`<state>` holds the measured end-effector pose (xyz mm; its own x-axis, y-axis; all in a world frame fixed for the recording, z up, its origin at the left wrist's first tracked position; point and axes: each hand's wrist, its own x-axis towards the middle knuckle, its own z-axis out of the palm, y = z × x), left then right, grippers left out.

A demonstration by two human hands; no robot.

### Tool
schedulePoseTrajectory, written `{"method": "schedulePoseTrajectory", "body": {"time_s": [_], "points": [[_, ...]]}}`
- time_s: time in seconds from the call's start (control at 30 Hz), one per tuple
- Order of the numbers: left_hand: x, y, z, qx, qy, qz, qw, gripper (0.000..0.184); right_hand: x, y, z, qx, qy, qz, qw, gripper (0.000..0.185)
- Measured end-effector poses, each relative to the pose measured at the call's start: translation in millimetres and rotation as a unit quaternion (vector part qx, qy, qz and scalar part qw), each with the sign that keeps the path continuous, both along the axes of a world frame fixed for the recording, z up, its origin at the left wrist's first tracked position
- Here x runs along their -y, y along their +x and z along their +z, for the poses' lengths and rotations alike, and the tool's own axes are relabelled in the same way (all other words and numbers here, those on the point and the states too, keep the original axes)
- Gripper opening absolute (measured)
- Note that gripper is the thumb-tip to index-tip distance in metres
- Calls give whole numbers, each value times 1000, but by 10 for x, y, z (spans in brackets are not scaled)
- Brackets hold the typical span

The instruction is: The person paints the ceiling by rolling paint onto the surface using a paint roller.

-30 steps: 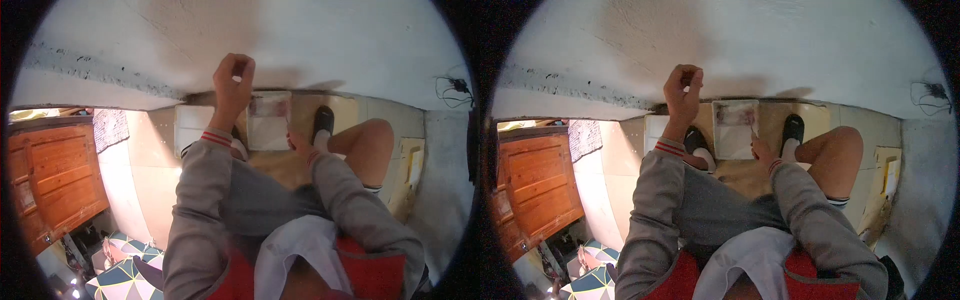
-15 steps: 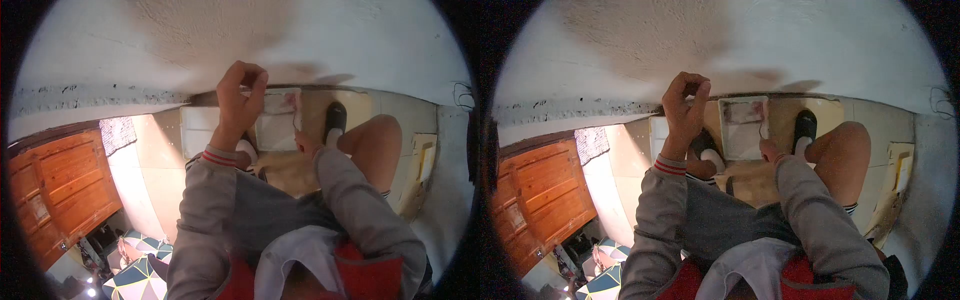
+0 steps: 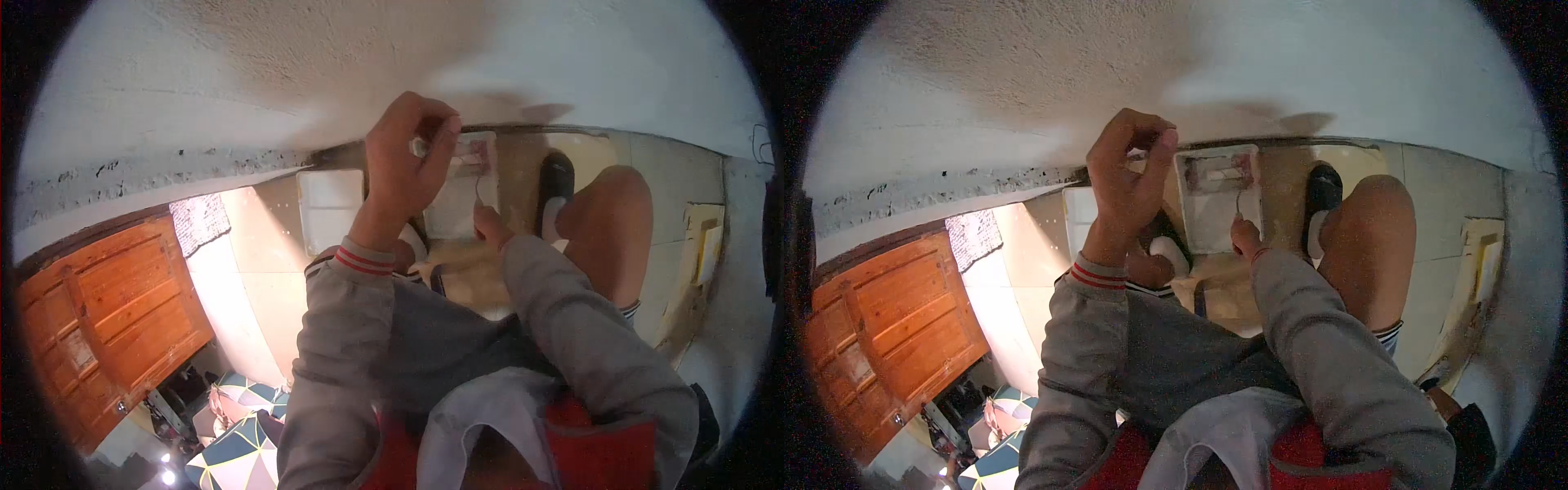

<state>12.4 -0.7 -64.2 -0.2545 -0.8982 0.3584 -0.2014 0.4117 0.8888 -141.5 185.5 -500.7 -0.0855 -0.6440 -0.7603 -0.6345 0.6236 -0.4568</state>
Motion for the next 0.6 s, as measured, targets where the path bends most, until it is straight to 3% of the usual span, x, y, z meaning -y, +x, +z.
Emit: {"method": "schedulePoseTrajectory", "body": {"time_s": [0.03,0.17,0.23,0.27,0.33,0.37,0.4,0.43,0.47,0.5,0.53,0.6], "points": [[-13,17,-8,-3,0,-1,1000,6,-48,-19,6,-72,-118,52,989,46],[-12,91,-50,36,6,4,999,6,-116,-170,127,-62,-167,103,979,51],[-31,90,-18,31,-3,10,999,7,8,-199,392,-42,-46,76,995,53],[-40,91,-22,23,-6,10,1000,7,25,-249,588,-50,-49,76,995,53],[-37,152,-115,33,-5,22,999,7,38,-318,1162,155,87,-101,979,53],[-27,181,-161,27,-4,26,999,7,-442,-833,123,149,88,-98,980,53],[-16,209,-207,34,-4,23,999,7,-926,-1324,-794,379,112,-72,916,55],[-14,215,-245,41,-8,19,999,7,-836,-1335,-1666,586,126,-42,799,59],[-14,196,-241,34,-13,21,999,7,-1066,-1446,-1085,581,123,-39,803,59],[-33,203,-250,33,-3,21,999,8,-968,-1338,-451,335,107,25,936,54],[-56,228,-249,33,4,22,999,9,-572,-961,150,61,78,88,991,49],[-123,252,-224,25,1,31,999,10,-421,-822,932,118,49,92,988,48]]}}
